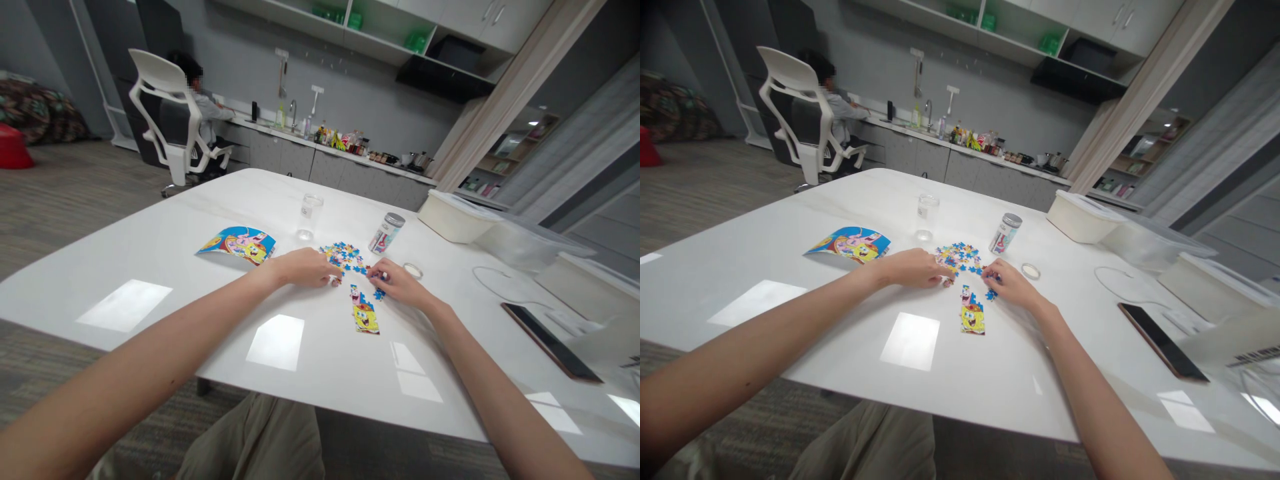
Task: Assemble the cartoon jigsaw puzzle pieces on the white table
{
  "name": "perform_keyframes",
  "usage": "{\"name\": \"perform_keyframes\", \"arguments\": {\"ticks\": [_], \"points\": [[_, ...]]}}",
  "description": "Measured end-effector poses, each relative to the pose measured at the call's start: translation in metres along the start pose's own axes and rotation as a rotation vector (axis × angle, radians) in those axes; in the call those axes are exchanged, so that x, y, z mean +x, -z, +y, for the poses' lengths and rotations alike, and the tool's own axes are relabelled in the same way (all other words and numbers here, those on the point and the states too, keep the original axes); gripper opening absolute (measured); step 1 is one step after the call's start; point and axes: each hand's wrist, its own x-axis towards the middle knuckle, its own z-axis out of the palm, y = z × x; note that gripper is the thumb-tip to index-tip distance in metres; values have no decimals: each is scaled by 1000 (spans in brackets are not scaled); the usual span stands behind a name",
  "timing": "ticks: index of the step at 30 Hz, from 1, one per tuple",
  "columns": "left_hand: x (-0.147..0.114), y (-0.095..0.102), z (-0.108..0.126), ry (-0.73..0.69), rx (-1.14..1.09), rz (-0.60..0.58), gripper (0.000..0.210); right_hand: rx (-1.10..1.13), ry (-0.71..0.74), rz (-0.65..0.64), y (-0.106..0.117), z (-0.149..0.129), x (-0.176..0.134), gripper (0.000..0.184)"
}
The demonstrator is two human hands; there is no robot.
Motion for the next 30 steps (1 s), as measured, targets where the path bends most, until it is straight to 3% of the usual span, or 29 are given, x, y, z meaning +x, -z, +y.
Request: {"name": "perform_keyframes", "arguments": {"ticks": [3, 7, 15, 21, 30], "points": [[1, 3, 3, -60, -28, -17, 26, -8, 27, -46, 11, 1, -4, 18], [1, 2, 3, -30, -24, -3, 23, -1, 20, -142, 19, 4, -7, 22], [1, -1, 4, -13, -5, 29, 27, -13, -16, -64, 12, 8, -2, 15], [1, 2, 5, 21, 9, 7, 29, 28, 1, -152, 18, 6, -6, 29], [0, 3, 5, -39, 19, -12, 21, 11, -18, -37, 9, 14, -1, 22]]}}
